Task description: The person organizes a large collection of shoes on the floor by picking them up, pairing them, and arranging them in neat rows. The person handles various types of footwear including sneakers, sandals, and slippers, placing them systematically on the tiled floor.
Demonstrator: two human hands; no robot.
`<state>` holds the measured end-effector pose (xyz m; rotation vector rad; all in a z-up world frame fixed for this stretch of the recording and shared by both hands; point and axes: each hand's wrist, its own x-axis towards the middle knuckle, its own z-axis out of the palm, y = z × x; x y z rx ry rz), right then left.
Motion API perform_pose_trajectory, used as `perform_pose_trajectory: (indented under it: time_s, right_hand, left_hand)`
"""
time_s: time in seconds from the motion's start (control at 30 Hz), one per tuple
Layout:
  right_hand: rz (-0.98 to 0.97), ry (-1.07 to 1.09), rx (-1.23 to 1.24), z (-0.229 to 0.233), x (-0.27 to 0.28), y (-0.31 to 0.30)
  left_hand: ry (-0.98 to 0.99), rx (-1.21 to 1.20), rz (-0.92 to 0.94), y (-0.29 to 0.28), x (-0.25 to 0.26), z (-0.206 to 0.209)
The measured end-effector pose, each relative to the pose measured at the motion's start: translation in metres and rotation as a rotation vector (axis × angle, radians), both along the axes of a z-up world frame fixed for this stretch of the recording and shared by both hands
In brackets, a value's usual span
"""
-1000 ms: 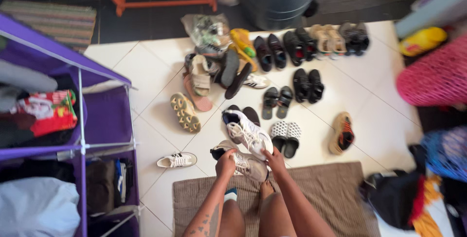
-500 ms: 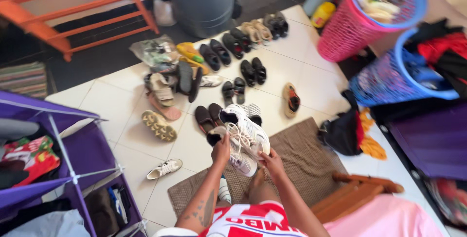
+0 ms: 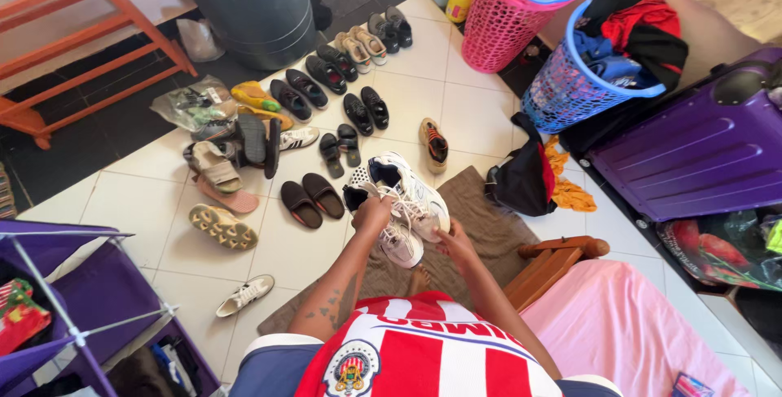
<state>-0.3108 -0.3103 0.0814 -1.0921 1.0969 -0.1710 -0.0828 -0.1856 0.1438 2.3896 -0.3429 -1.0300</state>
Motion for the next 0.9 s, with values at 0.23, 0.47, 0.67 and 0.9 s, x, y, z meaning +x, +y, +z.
perform_pose_trajectory:
  time_s: [0.23, 0.47, 0.67, 0.9]
  right_hand:
    - [-0.131, 0.036, -0.732, 0.033, 0.025, -0.04]
    - [0.195, 0.043, -1.157, 0.116, 0.07, -0.032]
    - [0.655, 0.079, -1.419, 0.142, 0.118, -0.035]
    - [1.075, 0.242, -1.457, 0.165, 0.132, -0.024]
  left_hand:
    - [0.044, -0.085, -0.028, -0.034, -0.01, 0.003]
    - [-0.079, -0.083, -0.012, -0.039, -0.018, -0.016]
    - [-0.072, -0.092, 0.038, -0.027, -0.022, 0.002]
    - [-0.13, -0.033, -0.017, -0.018, -0.026, 0.003]
